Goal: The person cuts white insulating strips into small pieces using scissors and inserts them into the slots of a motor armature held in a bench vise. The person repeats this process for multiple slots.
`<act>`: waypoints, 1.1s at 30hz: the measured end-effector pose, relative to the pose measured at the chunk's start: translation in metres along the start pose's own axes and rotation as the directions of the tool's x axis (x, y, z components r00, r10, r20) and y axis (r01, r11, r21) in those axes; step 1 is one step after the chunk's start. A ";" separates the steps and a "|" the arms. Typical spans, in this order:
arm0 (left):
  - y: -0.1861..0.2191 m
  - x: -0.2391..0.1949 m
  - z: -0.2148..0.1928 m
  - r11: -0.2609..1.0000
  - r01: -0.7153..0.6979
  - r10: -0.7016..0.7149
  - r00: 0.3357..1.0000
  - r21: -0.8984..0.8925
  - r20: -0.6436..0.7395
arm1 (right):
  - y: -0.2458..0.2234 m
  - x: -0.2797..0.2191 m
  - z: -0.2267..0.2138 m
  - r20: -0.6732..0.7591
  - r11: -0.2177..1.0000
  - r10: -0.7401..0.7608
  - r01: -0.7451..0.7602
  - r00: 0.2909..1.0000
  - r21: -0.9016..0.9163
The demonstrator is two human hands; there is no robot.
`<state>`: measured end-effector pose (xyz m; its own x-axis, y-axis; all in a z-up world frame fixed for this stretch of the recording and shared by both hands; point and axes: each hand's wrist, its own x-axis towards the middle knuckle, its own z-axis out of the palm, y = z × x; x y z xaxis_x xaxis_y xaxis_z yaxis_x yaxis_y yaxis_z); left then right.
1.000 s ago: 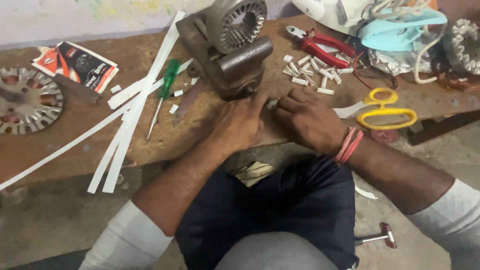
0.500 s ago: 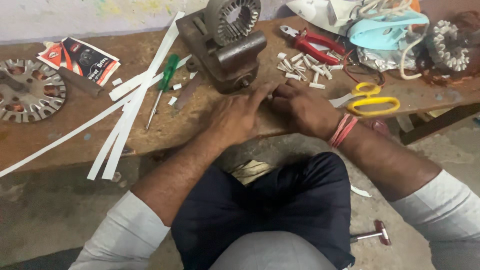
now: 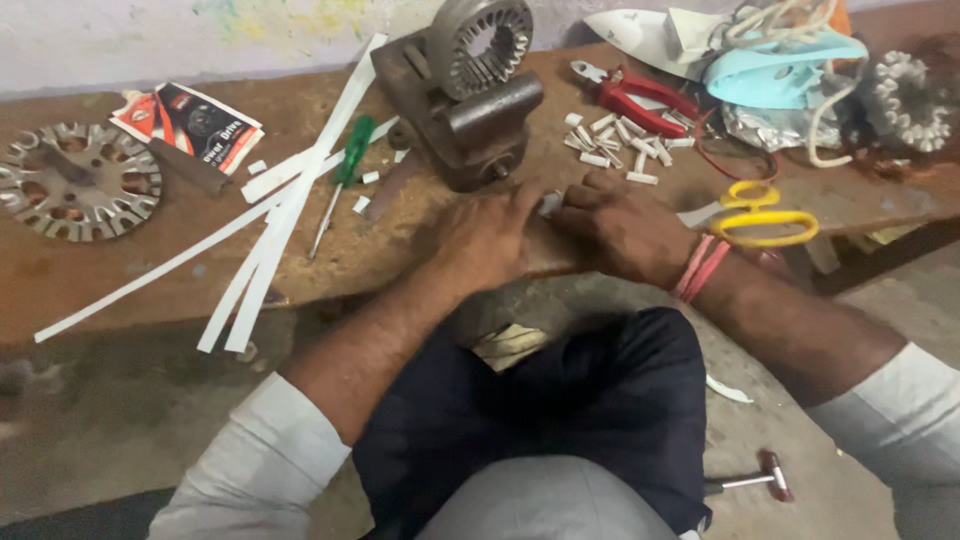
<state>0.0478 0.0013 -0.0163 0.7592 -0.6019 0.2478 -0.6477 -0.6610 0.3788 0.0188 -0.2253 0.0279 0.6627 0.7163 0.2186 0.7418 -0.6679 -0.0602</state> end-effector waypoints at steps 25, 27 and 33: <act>-0.005 -0.048 -0.041 0.710 0.065 -0.385 0.870 -0.701 -0.309 | -0.019 0.013 0.005 -0.468 0.954 0.215 -0.081 0.857 0.289; -0.004 -0.036 -0.041 0.668 0.067 -0.372 0.893 -0.741 -0.255 | -0.035 0.015 0.001 -0.556 0.954 0.174 0.001 0.813 0.300; -0.002 -0.023 -0.034 0.611 -0.055 -0.273 0.921 -0.790 -0.276 | -0.050 0.031 0.004 -0.458 0.970 0.105 0.010 0.883 0.242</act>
<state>0.0338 0.0314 0.0073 0.8943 -0.2503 0.3709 -0.3871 -0.0171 0.9219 0.0028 -0.1684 0.0340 0.6158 0.4698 0.6325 0.7513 -0.5920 -0.2918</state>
